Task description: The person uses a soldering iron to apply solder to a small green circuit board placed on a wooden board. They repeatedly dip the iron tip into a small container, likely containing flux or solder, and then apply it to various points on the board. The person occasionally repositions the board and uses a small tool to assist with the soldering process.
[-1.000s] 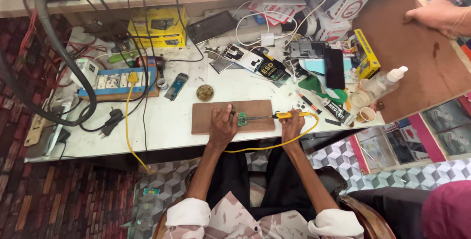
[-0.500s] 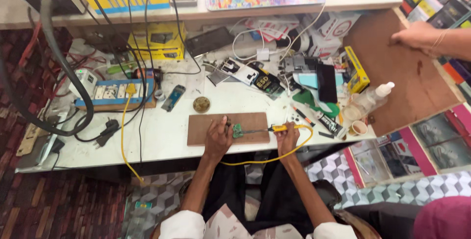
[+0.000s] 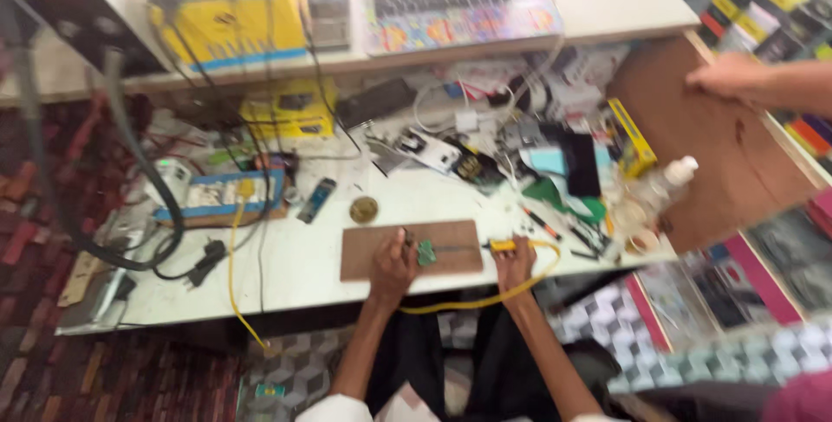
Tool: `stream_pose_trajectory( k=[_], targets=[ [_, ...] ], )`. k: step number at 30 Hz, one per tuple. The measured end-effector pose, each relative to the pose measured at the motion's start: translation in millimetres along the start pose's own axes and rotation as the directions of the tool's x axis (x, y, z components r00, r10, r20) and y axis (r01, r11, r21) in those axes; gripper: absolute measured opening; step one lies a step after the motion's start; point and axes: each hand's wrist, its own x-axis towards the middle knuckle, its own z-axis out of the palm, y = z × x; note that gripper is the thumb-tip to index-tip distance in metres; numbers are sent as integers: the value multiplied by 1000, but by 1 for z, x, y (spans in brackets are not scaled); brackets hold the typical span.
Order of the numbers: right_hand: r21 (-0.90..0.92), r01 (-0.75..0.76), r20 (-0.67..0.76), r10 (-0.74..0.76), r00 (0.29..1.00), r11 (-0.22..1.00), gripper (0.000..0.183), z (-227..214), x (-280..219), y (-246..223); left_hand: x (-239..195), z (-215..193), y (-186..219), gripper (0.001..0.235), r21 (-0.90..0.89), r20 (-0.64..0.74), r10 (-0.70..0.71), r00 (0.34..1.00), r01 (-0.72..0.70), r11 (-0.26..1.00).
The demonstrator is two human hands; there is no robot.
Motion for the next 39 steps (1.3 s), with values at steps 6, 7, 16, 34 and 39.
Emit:
stream_pose_trajectory(
  k=[6,7,16,34,39],
  targets=[
    [0,96,228,-93,969,995,26,0,3,-4,9,-2,2,66,-69,18,55,998,-54,996],
    [-19,80,209,-75,975,997,26,-2,-1,2,5,-8,2,66,-76,27,67,997,-65,995],
    [-27,79,154,-73,985,997,23,-3,0,-5,0,5,0,69,-54,33,27,999,-25,998],
    [-8,89,123,-87,989,996,24,16,-4,-3,15,-5,2,60,290,98,151,984,-173,941],
    [-2,99,100,-99,990,995,29,-6,-6,9,-4,-5,7,66,-55,8,-44,999,45,997]
  ],
)
